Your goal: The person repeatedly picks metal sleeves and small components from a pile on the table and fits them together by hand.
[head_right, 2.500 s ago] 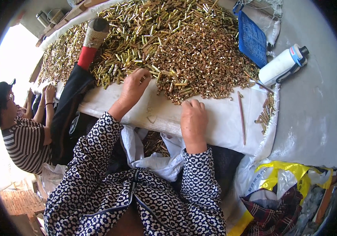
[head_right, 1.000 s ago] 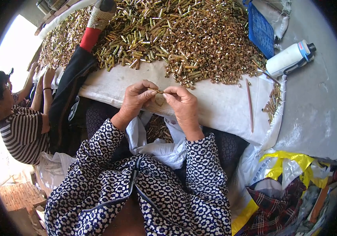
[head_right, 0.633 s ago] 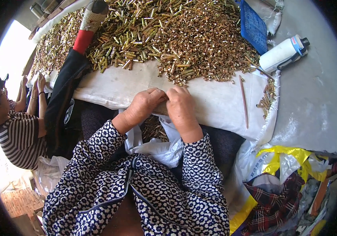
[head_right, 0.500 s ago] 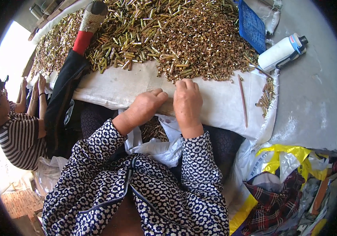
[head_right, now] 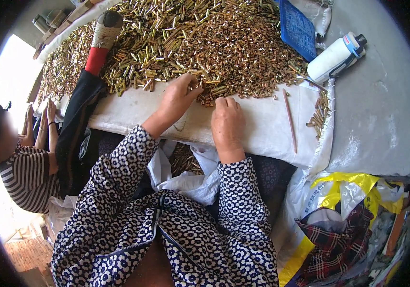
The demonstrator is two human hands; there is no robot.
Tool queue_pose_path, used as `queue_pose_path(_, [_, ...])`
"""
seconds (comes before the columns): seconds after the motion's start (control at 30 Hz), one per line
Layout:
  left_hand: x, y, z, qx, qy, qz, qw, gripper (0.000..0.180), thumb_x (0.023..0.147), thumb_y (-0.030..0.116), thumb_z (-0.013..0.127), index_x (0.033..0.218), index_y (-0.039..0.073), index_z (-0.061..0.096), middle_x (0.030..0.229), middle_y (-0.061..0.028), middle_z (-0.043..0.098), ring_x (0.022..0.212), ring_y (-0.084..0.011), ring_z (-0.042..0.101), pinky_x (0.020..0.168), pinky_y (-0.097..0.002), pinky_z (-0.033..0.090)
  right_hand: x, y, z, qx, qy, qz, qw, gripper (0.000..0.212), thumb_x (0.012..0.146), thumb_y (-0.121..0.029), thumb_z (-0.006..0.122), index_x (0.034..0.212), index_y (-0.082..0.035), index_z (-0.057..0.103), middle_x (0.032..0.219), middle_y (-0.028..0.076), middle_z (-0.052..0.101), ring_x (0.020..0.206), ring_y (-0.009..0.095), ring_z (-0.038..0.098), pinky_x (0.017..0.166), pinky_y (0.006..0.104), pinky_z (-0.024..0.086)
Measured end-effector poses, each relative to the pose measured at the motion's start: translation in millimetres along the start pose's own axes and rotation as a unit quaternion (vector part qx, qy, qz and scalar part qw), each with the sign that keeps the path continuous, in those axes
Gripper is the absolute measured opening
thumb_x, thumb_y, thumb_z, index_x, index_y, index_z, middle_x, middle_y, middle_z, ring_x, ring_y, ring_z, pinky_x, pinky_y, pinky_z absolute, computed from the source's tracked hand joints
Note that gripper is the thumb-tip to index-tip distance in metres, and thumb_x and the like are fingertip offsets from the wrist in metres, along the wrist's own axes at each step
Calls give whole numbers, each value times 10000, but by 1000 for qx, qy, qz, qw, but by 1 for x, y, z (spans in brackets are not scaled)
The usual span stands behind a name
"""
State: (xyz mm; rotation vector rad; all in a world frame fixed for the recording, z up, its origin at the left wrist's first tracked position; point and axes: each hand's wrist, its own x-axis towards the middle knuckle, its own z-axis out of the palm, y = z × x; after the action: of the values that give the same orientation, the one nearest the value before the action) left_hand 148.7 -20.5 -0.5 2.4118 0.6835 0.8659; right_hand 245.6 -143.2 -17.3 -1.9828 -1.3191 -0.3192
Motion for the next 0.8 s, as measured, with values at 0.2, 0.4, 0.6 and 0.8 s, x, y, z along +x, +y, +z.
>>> queue_pose_path(0.2, [9, -6, 8, 34, -6, 2, 999, 180, 761, 106, 589, 889, 38, 482, 834, -163, 542, 755, -360, 537, 650, -441, 430, -1, 3, 1, 110, 27, 10, 993, 116, 694, 31, 553, 778, -48, 551, 785, 98, 576, 741, 270, 576, 642, 366, 473])
queue_pose_path(0.4, [-31, -10, -32, 116, -71, 1, 991, 166, 747, 62, 593, 906, 41, 553, 875, -143, 554, 767, -336, 547, 672, -396, 445, -3, -1, 7, 296, 21, 14, 955, 163, 692, 48, 588, 825, -47, 590, 808, 88, 601, 685, 223, 602, 601, 302, 484])
queue_pose_path(0.6, [-54, -13, -44, 20, -89, -20, 996, 151, 761, 37, 584, 904, 22, 540, 812, -128, 567, 715, -254, 573, 651, -335, 460, -14, -21, 10, 527, -109, 174, 825, 95, 749, 33, 614, 822, -24, 592, 762, -16, 575, 646, 30, 506, 563, 180, 419])
queue_pose_path(0.8, [-67, -4, -53, -233, -130, -152, 952, 107, 823, 31, 564, 924, 16, 532, 731, 7, 519, 660, -60, 491, 588, -212, 428, -13, -30, 7, 580, -151, 217, 770, 79, 778, 1, 612, 855, -14, 601, 746, -43, 567, 649, 10, 476, 586, 158, 401])
